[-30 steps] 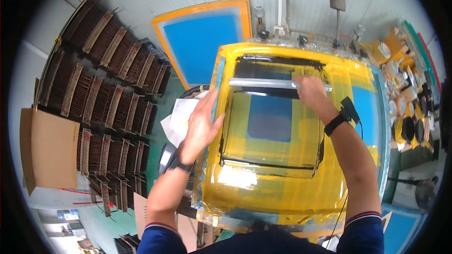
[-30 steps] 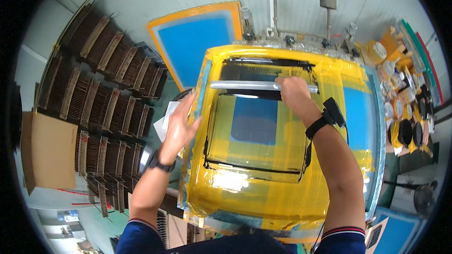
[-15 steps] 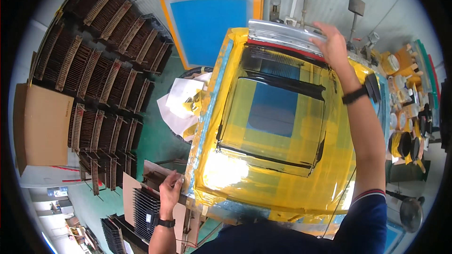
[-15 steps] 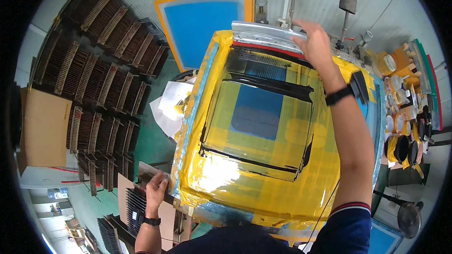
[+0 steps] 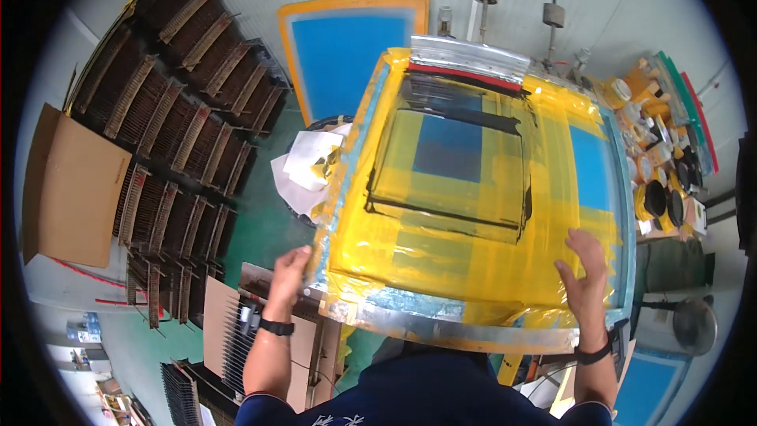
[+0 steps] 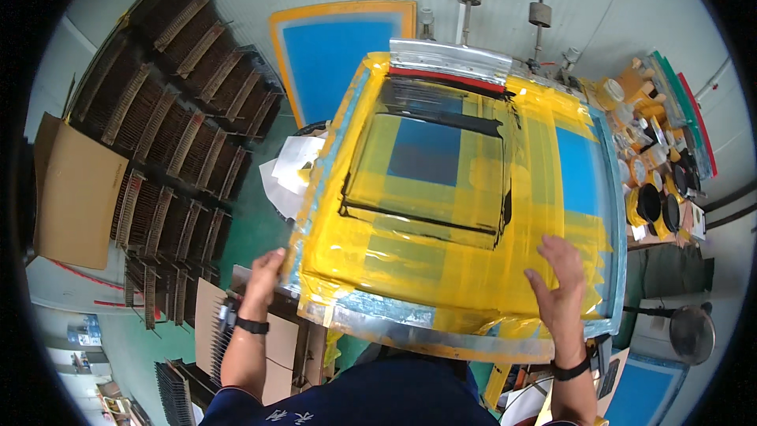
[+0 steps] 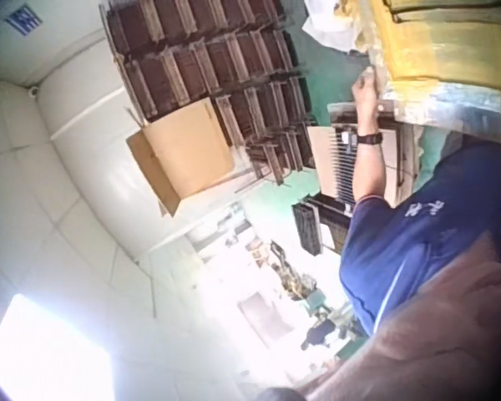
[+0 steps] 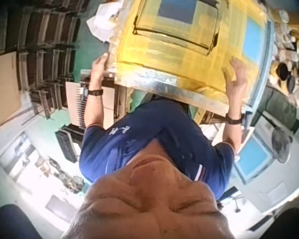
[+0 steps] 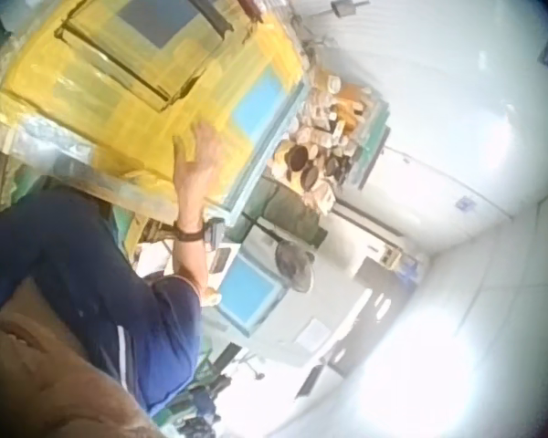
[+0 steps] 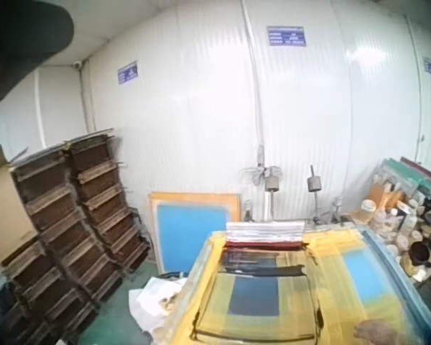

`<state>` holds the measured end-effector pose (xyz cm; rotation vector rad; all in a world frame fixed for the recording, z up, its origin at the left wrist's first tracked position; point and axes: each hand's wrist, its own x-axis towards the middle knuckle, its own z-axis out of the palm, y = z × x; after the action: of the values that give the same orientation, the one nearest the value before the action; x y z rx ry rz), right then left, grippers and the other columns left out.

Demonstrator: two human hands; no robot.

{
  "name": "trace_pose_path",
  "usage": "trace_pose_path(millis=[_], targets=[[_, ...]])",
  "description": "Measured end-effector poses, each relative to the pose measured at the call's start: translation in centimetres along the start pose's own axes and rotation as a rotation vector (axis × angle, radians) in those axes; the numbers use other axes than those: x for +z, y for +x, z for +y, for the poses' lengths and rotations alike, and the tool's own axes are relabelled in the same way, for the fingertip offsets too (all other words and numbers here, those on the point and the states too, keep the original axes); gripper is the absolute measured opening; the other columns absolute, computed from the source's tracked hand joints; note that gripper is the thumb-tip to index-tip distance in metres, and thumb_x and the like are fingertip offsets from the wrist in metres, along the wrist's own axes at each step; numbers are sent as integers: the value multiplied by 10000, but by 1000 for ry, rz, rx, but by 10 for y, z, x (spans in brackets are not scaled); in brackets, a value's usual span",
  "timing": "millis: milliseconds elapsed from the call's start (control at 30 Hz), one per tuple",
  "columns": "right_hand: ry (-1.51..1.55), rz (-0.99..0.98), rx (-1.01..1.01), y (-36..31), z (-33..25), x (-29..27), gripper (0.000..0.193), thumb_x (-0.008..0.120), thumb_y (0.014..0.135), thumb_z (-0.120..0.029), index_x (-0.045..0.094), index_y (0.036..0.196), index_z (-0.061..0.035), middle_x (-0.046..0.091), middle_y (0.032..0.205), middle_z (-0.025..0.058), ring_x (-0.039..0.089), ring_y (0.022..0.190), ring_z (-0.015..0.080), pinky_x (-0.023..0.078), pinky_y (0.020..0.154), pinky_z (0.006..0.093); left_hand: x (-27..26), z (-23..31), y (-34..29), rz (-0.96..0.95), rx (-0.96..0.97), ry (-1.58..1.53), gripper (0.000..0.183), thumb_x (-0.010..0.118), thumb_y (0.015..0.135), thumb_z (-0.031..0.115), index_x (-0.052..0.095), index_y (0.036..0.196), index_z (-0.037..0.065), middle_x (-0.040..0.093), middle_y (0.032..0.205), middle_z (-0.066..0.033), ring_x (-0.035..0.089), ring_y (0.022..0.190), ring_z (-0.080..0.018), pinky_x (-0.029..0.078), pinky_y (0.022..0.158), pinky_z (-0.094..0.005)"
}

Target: Manual screen printing onto rectangular metal or plastic components

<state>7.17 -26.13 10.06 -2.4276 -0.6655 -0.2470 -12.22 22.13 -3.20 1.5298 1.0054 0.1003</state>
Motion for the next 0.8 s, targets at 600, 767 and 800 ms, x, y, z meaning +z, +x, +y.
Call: trace_pose_path(millis=[600, 767, 800], targets=[[-271, 221, -264, 135, -61, -180, 781, 370, 882, -702, 465, 1417, -143, 448, 1458, 126, 432, 1339, 331, 423, 1055, 458, 146, 55, 85, -451, 128, -165, 363, 628, 924, 151, 580, 1226, -45, 664, 1065, -87, 646, 934, -154, 524, 809, -261], [-66, 32, -275, 142, -107, -184, 896, 391, 917, -692, 371, 1444, 32, 399, 1467, 240, 366, 1365, 371, 265, 1130, 498, 171, 73, 115, -415, 103, -164, 333, 604, 938, 116, 569, 1229, -43, 654, 1091, -120, 644, 983, -191, 530, 870, -300], [-62, 54, -287, 147, -104, -183, 862, 405, 932, -662, 382, 1437, 36, 413, 1455, 245, 368, 1362, 376, 278, 1129, 478, 177, 78, 122, -406, 97, -170, 316, 607, 935, 115, 578, 1208, -40, 654, 1073, -115, 644, 974, -192, 531, 868, -304]])
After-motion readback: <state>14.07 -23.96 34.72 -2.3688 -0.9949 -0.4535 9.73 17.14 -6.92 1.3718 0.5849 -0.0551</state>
